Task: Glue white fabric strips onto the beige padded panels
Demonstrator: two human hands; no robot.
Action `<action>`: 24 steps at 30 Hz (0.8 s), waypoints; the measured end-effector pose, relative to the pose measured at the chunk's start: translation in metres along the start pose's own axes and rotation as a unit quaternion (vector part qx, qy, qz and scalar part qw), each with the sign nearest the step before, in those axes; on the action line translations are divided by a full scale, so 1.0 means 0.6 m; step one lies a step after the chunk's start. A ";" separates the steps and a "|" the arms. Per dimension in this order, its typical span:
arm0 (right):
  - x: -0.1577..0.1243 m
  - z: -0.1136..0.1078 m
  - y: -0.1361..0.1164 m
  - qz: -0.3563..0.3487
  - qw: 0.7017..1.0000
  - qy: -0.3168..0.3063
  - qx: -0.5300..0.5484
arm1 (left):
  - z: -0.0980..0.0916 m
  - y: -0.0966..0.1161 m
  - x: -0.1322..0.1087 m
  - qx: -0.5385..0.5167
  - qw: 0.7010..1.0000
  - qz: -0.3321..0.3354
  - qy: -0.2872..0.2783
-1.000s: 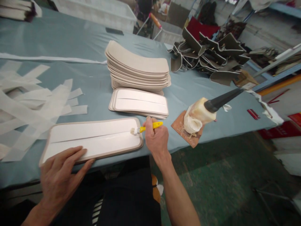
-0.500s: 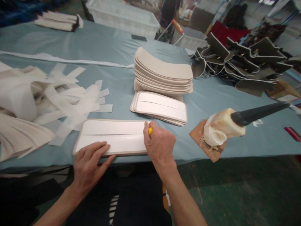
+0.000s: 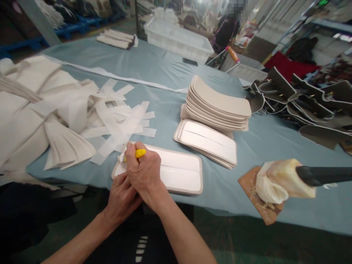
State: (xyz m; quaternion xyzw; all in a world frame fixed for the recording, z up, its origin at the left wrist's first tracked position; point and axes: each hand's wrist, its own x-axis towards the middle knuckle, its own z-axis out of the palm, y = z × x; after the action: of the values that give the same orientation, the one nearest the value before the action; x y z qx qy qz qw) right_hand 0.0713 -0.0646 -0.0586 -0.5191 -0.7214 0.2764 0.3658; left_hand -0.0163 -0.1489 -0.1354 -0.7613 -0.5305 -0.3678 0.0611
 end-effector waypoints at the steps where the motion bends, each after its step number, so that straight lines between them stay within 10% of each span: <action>1: 0.001 0.007 -0.001 0.011 0.999 0.005 0.045 | 0.001 0.000 -0.001 0.001 1.000 -0.001 0.004; 7: -0.018 -0.011 0.040 0.058 0.995 0.049 0.064 | 0.004 -0.002 -0.002 0.008 1.000 -0.007 -0.023; 18: -0.106 -0.272 0.126 0.127 0.964 0.234 -0.025 | 0.012 -0.013 0.000 0.027 0.999 0.034 0.004; 24: -0.157 -0.335 0.159 0.118 0.933 0.340 0.022 | 0.020 -0.023 0.002 0.032 0.998 0.048 0.017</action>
State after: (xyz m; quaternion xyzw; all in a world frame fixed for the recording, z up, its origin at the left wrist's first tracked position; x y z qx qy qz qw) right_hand 0.3052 -0.1208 -0.0393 -0.6551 -0.4811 0.1397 0.5655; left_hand -0.0216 -0.1362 -0.1474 -0.7775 -0.5033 -0.3599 0.1120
